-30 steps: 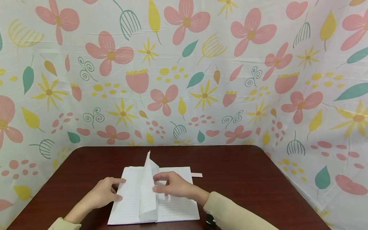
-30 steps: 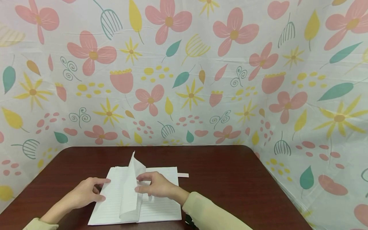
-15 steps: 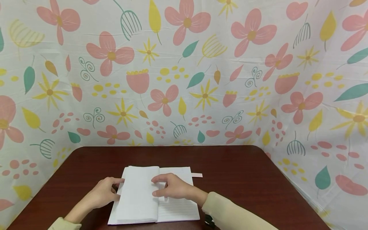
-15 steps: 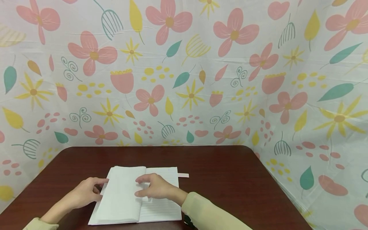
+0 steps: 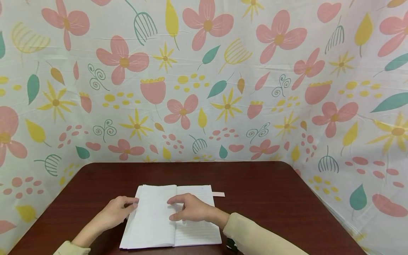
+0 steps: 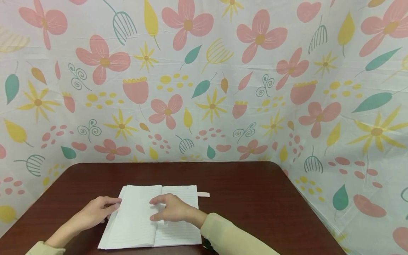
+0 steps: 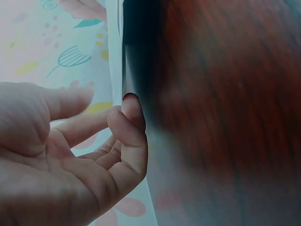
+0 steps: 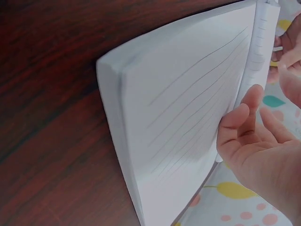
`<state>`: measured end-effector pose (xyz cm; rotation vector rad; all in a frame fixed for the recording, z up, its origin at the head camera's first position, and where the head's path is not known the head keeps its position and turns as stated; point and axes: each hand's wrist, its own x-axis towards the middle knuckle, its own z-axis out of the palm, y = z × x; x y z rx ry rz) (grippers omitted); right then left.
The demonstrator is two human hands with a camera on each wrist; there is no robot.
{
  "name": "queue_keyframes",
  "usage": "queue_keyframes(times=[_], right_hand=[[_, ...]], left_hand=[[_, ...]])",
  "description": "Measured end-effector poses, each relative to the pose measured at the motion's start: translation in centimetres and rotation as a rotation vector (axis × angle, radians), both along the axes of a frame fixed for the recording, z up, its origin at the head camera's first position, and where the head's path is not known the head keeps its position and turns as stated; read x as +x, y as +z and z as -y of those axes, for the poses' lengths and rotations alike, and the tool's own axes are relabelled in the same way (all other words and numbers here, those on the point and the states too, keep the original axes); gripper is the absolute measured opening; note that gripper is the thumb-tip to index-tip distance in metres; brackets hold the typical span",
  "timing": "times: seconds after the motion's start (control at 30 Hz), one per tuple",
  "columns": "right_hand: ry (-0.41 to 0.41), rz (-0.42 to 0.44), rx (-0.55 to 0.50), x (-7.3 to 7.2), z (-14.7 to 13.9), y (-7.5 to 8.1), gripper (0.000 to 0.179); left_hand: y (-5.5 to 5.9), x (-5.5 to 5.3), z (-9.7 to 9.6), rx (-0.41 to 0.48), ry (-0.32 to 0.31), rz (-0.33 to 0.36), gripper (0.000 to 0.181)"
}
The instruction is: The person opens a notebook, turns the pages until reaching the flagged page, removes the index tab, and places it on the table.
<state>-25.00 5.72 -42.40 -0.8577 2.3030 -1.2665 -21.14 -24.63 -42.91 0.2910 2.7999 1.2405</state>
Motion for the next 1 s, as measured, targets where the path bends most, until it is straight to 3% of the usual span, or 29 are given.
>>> queue_keyframes(times=[0.27, 0.53, 0.77, 1.0], right_hand=[[-0.003, -0.001, 0.007, 0.1, 0.0, 0.1, 0.047], [-0.003, -0.007, 0.013, 0.1, -0.1, 0.0, 0.051], [0.009, -0.019, 0.015, 0.1, -0.6, 0.2, 0.052], [0.007, -0.113, 0.042, -0.1, -2.8, 0.5, 0.055]], left_hand=[[0.0, -0.1, -0.3, -0.018, 0.032, 0.019, 0.054], [0.0, 0.0, -0.6, -0.030, 0.066, 0.029, 0.060], [-0.2, -0.1, -0.4, -0.023, 0.046, 0.026, 0.073], [-0.1, -0.1, -0.4, -0.023, 0.046, 0.025, 0.075]])
